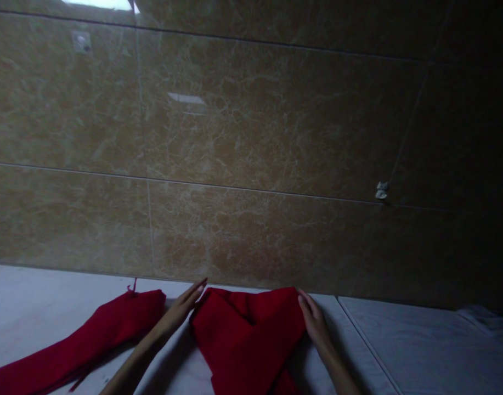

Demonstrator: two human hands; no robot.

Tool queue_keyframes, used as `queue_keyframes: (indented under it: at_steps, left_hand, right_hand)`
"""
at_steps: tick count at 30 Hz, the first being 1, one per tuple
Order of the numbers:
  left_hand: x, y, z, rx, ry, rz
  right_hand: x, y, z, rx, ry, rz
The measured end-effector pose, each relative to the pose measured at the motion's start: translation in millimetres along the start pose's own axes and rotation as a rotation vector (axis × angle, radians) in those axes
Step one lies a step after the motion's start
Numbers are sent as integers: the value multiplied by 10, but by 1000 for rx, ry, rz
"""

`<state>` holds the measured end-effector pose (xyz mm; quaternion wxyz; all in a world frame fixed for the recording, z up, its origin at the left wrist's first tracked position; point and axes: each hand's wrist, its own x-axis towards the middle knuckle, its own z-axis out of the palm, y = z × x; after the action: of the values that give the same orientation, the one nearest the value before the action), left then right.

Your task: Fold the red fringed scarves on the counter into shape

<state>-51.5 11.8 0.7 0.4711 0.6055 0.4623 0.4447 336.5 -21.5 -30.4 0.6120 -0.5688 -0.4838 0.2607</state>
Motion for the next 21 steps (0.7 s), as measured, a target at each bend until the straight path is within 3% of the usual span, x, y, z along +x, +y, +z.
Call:
queue_keyframes:
  at_steps: [3,6,10,16,21]
  left_hand:
    - [-100,82,8,211,56,243]
    - [-201,86,85,363,-46,331]
    - [-210,-6,147,335,-126,207]
    - [-148,-208,181,87,45,122]
    - [-134,-255,199,12,41,20]
  right_hand:
    - [-103,-87,-27,-94,34,-212]
    - [-195,-99,-35,-189,-122,-345]
    - [-212,-3,-51,-185,-250,-220]
    - [-83,150,-82,128,-100,23]
    - [-85,184,-71,190,-109,106]
